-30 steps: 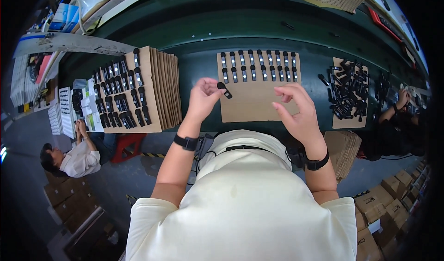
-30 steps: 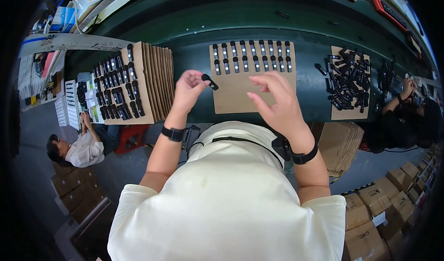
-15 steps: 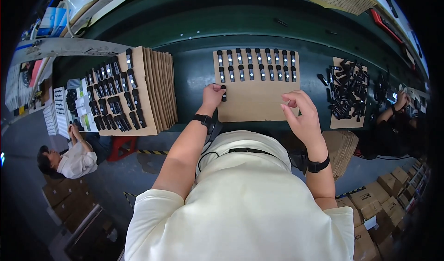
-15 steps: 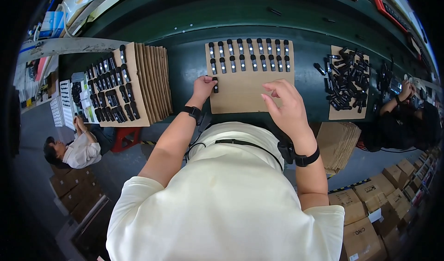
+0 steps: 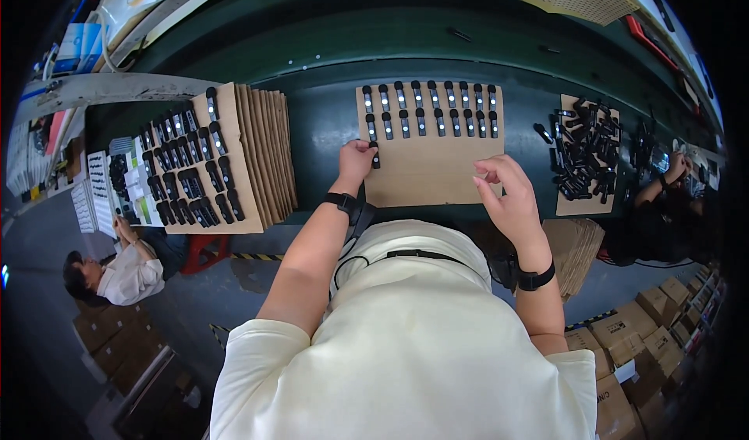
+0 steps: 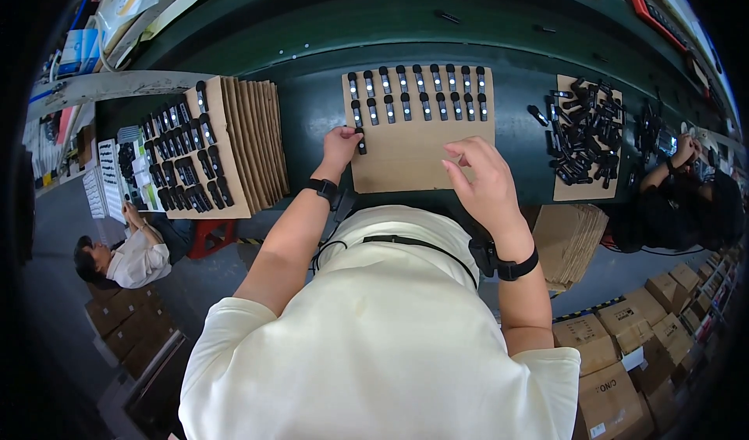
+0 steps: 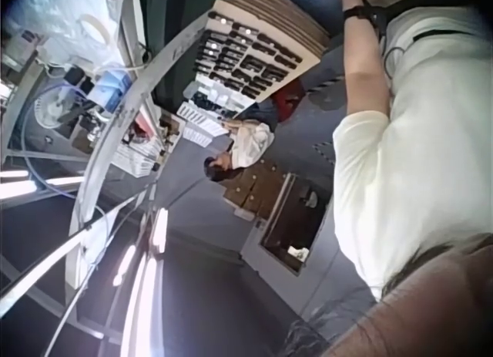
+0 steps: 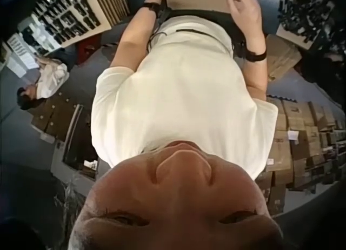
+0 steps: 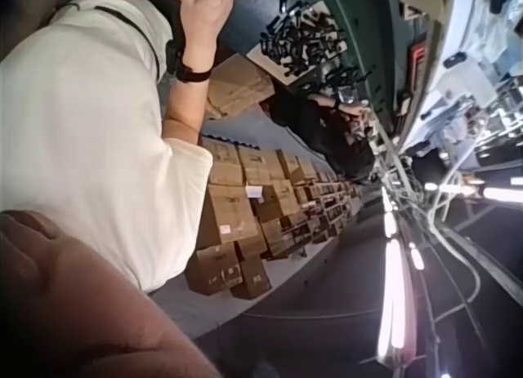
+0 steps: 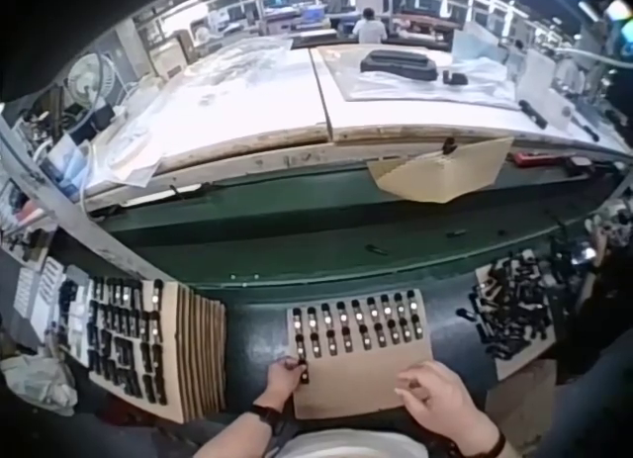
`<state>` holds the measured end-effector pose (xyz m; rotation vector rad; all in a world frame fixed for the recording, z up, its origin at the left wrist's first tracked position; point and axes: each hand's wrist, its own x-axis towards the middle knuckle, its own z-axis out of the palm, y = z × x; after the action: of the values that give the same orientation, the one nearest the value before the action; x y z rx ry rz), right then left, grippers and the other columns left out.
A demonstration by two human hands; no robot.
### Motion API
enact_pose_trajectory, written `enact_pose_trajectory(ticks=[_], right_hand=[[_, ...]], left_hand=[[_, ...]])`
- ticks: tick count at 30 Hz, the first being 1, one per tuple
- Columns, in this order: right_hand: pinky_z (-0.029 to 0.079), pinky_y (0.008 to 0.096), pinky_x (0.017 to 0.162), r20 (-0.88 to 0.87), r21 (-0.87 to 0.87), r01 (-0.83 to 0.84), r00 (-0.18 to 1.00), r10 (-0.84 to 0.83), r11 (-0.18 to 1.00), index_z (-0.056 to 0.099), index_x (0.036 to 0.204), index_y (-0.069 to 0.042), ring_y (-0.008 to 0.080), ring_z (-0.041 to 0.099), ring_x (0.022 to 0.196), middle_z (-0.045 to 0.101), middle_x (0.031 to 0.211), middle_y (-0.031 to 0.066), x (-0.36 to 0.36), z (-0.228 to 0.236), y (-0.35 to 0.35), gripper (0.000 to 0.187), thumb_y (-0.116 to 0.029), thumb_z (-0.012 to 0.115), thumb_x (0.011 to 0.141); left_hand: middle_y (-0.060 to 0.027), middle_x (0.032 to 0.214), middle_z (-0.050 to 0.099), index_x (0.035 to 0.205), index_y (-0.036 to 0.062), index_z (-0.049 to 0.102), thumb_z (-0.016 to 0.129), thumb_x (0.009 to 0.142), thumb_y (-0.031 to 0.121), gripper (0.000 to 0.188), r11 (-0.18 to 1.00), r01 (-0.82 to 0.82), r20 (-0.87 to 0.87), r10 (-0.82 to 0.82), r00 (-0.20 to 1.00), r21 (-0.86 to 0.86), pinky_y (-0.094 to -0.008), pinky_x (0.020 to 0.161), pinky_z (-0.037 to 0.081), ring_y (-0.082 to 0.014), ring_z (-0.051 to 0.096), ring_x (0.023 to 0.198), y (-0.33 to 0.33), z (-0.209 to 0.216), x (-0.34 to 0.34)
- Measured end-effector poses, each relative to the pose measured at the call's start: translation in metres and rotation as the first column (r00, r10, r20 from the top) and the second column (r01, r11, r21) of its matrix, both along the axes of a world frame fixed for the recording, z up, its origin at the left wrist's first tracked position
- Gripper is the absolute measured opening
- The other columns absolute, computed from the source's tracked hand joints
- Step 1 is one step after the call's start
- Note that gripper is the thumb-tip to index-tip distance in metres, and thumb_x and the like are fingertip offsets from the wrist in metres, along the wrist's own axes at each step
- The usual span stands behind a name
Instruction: The person picks up a microphone from a pile, turns it over by hand, and places it onto a cardboard sheet, repeating the process to arrange them in rows.
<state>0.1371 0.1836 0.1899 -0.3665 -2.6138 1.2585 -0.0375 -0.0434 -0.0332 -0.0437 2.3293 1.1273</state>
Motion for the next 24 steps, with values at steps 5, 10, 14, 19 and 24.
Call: enact_pose_trajectory(ticks=[5, 10, 14, 19, 24], right_hand=[[0.048, 0.0273, 0.068, 0.016, -0.035, 0.010, 1.000, -0.009, 0.999, 0.063, 0.102, -0.001, 0.0167, 0.057, 0.073, 0.062, 0.088, 0.0079, -0.009, -0.008, 0.009, 0.019, 0.003, 0.066, 0.083], [0.048, 0.0267, 0.068, 0.067, -0.096, 0.083, 0.995, -0.077, 0.992, 0.063, 0.103, -0.001, 0.0157, 0.058, 0.073, 0.062, 0.087, 0.0080, -0.045, -0.040, 0.039, 0.017, -0.001, 0.064, 0.086], [0.049, 0.0255, 0.069, 0.079, -0.208, 0.104, 0.993, -0.089, 0.973, 0.063, 0.105, -0.002, 0.0152, 0.059, 0.072, 0.062, 0.090, 0.0079, -0.098, -0.089, 0.075, 0.018, -0.005, 0.065, 0.087], [0.052, 0.0328, 0.081, 0.026, 0.133, 0.126, 0.991, -0.131, 0.983, 0.063, 0.110, -0.005, 0.0243, 0.061, 0.087, 0.061, 0.103, 0.0120, -0.175, -0.151, 0.119, 0.026, -0.010, 0.068, 0.085], [0.048, 0.0416, 0.092, 0.163, 0.355, 0.171, 0.957, -0.241, 0.919, 0.062, 0.114, -0.008, 0.0356, 0.056, 0.106, 0.058, 0.114, 0.0150, -0.236, -0.185, 0.127, 0.033, -0.014, 0.070, 0.082]], left_hand=[[-0.0123, 0.085, 0.070, 0.098, -0.0038, 0.066, 0.079, 0.076, 0.016, 0.033, 1.000, 0.001, -0.057, -0.001, 0.998, -0.003, -0.0323, 0.072, 0.055, -0.0212, 0.068, 0.077, -0.006, -0.004, -0.001], [-0.0123, 0.084, 0.070, 0.099, -0.0043, 0.065, 0.080, 0.076, 0.017, 0.035, 0.999, -0.019, -0.059, 0.018, 0.998, -0.029, -0.0327, 0.072, 0.055, -0.0216, 0.068, 0.077, -0.008, 0.014, -0.007], [-0.0123, 0.084, 0.070, 0.098, -0.0034, 0.065, 0.079, 0.076, 0.017, 0.033, 1.000, -0.019, -0.085, 0.017, 0.996, -0.015, -0.0326, 0.071, 0.054, -0.0222, 0.067, 0.075, -0.014, 0.037, -0.018], [-0.0084, 0.082, 0.069, 0.098, -0.0018, 0.064, 0.076, 0.082, 0.014, 0.025, 0.994, -0.028, -0.165, 0.045, 0.985, 0.104, -0.0278, 0.068, 0.052, -0.0149, 0.064, 0.072, -0.016, 0.070, -0.037], [-0.0033, 0.080, 0.066, 0.098, -0.0002, 0.064, 0.069, 0.088, 0.010, 0.015, 0.967, -0.067, -0.110, 0.096, 0.989, 0.248, -0.0228, 0.067, 0.049, -0.0076, 0.059, 0.070, -0.018, 0.095, -0.043]])
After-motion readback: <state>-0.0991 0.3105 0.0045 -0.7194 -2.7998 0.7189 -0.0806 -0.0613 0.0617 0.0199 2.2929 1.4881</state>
